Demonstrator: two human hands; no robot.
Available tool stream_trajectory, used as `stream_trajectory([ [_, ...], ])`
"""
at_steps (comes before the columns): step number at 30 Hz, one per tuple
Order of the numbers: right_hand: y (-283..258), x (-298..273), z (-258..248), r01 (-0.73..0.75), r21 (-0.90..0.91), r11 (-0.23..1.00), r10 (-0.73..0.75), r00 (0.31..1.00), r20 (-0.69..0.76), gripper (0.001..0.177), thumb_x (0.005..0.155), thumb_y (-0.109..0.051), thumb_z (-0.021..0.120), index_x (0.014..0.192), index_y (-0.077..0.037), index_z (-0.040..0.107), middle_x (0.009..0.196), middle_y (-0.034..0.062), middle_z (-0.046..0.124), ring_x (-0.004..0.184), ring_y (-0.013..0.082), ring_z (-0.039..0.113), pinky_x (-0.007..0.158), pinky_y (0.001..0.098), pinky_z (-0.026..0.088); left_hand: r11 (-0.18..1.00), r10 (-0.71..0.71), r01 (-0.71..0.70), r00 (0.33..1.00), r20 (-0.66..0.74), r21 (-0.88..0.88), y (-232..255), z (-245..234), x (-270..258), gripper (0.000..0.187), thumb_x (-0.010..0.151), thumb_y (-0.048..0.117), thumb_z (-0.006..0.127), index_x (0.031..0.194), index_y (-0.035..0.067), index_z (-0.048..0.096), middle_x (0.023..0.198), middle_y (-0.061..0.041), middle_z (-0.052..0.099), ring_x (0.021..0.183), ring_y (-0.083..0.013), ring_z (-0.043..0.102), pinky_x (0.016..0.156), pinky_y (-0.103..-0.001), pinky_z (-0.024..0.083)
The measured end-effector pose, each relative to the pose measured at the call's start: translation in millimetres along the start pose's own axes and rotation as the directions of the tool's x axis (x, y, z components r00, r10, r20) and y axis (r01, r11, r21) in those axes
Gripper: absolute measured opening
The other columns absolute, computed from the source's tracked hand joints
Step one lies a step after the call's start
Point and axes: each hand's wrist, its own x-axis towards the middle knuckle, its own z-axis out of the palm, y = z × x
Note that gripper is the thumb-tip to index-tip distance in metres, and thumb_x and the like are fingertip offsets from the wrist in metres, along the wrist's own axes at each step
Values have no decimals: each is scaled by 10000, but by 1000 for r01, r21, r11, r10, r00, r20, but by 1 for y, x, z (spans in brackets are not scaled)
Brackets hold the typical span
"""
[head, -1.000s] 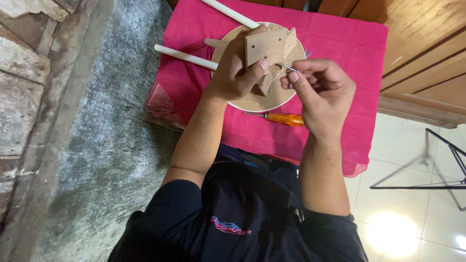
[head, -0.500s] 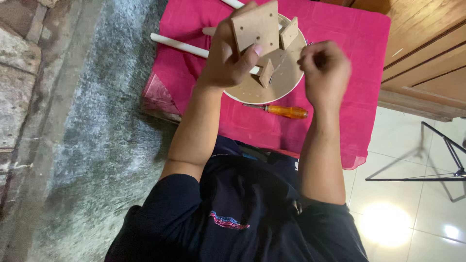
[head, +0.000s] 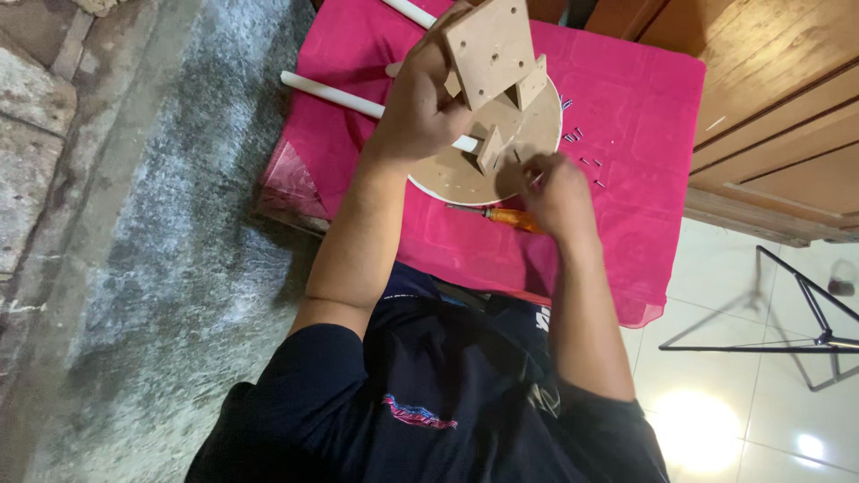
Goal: The person assembles a small wooden stool by inserting white cylindrical legs into a triangular wooden base and securing them with screws using a screwdriver. The person repeatedly aligns the legs, inserts screws, and tightens them to attach the legs to the base.
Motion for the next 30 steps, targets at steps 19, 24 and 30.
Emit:
stream_trajectory([
  [19, -37, -51, -71, 213, 551, 807, -90, 966, -242, 277, 991, -83, 760, 1239, -7, 665, 1189, 132, 706, 1101, 211, 679, 996, 371, 562, 935, -216, 204, 976, -11, -289, 5, 11, 2, 369, 993, -66, 677, 1347, -14, 587, 1314, -96, 668, 1275, -168, 655, 1020, -321, 588],
  [24, -75, -42, -84, 613, 678, 405, -35, 751, -659, 279, 1124, -34, 666, 1350, -26, 501, 1270, 174, 681, 1193, 258, 688, 1045, 386, 593, 968, -150, 148, 989, 6, -204, 10, 25, 6, 405, 952, -87, 715, 1328, -11, 585, 1264, -104, 689, 1240, -204, 674, 1094, -340, 543],
  [30, -110, -33, -103, 732, 403, 549, -163, 567, -807, 279, 1181, -86, 609, 1403, -84, 440, 1296, 154, 661, 1226, 252, 644, 1137, 399, 511, 987, -96, 95, 995, 6, 126, 13, 28, 10, 355, 925, -86, 721, 1248, 0, 601, 1182, -136, 701, 1155, -288, 693, 1017, -342, 568],
])
